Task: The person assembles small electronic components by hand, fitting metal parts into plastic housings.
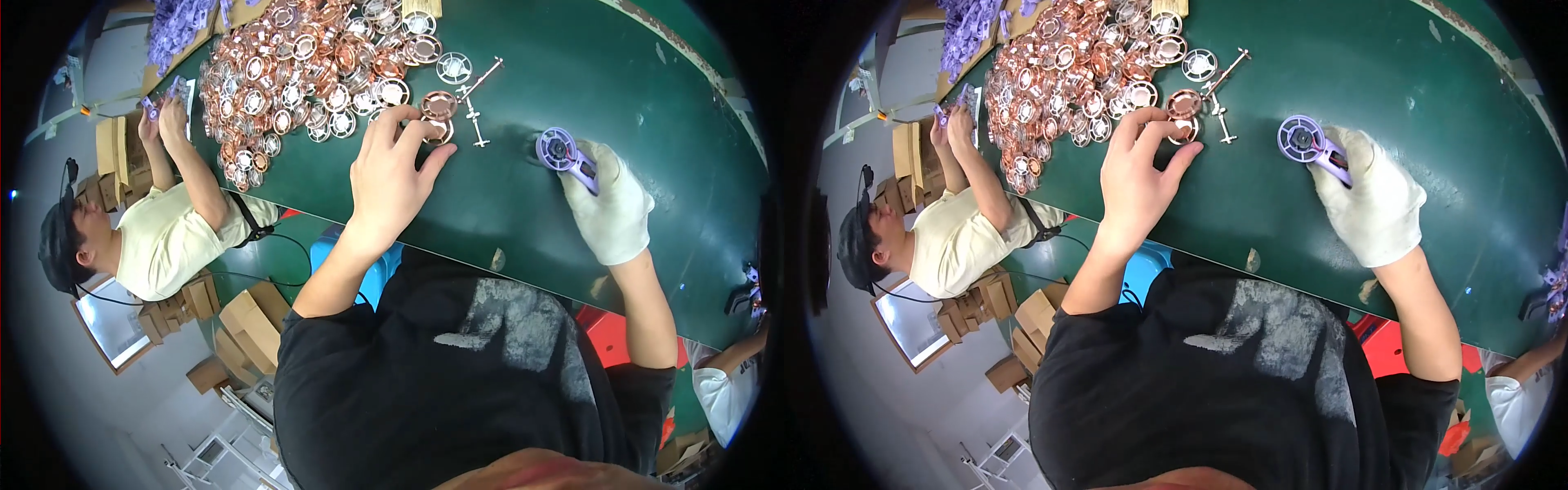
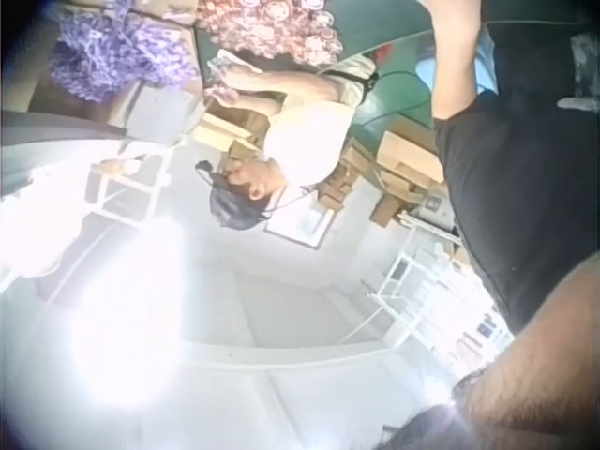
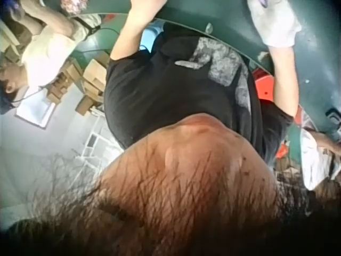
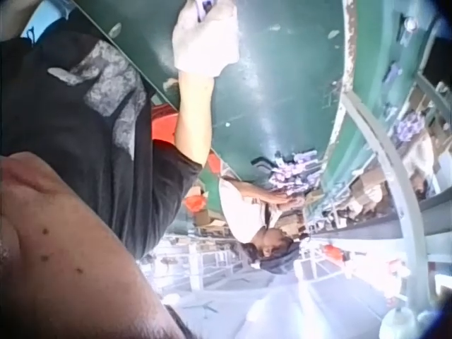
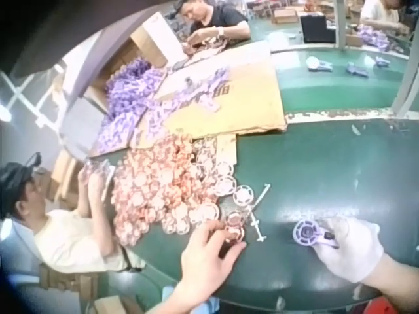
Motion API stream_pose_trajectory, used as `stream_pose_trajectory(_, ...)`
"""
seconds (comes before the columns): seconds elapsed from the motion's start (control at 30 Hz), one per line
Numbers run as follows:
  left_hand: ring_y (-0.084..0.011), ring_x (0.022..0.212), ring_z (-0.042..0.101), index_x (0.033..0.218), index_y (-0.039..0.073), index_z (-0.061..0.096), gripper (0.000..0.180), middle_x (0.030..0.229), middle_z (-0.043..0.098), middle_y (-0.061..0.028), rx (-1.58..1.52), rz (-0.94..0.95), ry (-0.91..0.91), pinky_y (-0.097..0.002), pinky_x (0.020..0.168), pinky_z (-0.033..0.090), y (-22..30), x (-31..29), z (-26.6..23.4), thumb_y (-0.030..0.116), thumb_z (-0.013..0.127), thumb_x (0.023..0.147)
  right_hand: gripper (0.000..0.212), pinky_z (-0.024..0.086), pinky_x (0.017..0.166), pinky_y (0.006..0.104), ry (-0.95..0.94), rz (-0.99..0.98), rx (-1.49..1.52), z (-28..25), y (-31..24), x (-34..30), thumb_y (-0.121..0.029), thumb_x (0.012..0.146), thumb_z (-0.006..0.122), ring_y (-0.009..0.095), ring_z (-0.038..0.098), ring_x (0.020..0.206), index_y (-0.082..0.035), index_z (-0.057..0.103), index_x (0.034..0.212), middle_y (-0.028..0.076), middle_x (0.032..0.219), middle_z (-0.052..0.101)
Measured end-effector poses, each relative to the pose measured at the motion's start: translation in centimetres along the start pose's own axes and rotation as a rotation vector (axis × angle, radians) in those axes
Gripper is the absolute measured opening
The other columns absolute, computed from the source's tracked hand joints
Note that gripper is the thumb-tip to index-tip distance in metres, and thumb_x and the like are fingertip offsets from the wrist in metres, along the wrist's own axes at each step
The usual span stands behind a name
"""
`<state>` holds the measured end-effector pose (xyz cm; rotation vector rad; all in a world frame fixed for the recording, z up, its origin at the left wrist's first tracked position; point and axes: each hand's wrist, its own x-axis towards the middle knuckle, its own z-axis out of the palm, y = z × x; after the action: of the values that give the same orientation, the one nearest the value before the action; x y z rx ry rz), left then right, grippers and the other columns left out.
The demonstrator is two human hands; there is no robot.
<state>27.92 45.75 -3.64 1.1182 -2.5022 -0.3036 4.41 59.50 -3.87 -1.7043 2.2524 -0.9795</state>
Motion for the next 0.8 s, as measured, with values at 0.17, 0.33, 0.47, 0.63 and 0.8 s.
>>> stream_pose_trajectory(0.17, -0.0207, 0.078, 0.063, 0.099, 0.008, 0.061, 0.058, 0.087, 0.063, -0.0029, 0.103, -0.106, -0.043, -0.0353, 0.065, 0.052, 0.8, 0.2, -0.3, 0.038, 0.095, 0.063, 0.028, 0.059, 0.07, 0.0357, -0.023, 0.003, -0.018, 0.2, 0.2, 0.2, -0.015, 0.08, 0.08, 0.028, 0.073, 0.077, -0.011, 0.071, 0.107, 0.01, 0.091, 0.074)
stream_pose_trajectory(0.33, -0.0195, 0.074, 0.062, 0.112, 0.006, 0.059, 0.066, 0.095, 0.064, -0.004, -0.051, 0.042, -0.019, -0.0339, 0.063, 0.052, 0.4, 0.1, -0.8, 0.038, 0.094, 0.065, 0.029, 0.059, 0.07, 0.0354, -0.034, 0.012, -0.005, 0.2, 0.3, 0.2, -0.015, 0.08, 0.08, 0.028, 0.073, 0.078, -0.011, 0.071, 0.107, 0.01, 0.091, 0.074)
stream_pose_trajectory(0.47, -0.0217, 0.078, 0.063, 0.129, 0.006, 0.057, 0.066, 0.111, 0.063, -0.0086, -0.056, 0.088, -0.116, -0.0328, 0.067, 0.055, -0.1, -0.4, -0.7, 0.023, 0.089, 0.074, 0.03, 0.058, 0.071, 0.035, -0.043, -0.005, 0.003, -0.1, 0.3, 0.3, -0.013, 0.079, 0.08, 0.028, 0.073, 0.08, -0.01, 0.07, 0.108, 0.009, 0.093, 0.074)
stream_pose_trajectory(0.63, -0.0198, 0.079, 0.068, 0.125, 0.013, 0.066, 0.06, 0.106, 0.062, -0.0038, -0.182, 0.092, -0.069, -0.0328, 0.063, 0.055, 0.9, -0.3, -0.6, 0.028, 0.089, 0.072, 0.032, 0.058, 0.072, 0.0354, -0.067, -0.024, -0.026, -0.4, 0.0, 0.2, -0.009, 0.078, 0.079, 0.028, 0.073, 0.081, -0.011, 0.069, 0.108, 0.009, 0.096, 0.073)
stream_pose_trajectory(0.8, -0.0183, 0.069, 0.065, 0.104, 0.004, 0.072, 0.063, 0.09, 0.064, -0.0063, -0.324, 0.368, 0.106, -0.03, 0.059, 0.053, 4.4, 2.3, 0.6, 0.038, 0.098, 0.058, 0.034, 0.058, 0.072, 0.0365, -0.099, -0.054, 0.044, -0.2, -0.3, -0.2, -0.009, 0.077, 0.078, 0.028, 0.073, 0.082, -0.013, 0.068, 0.109, 0.008, 0.098, 0.073)
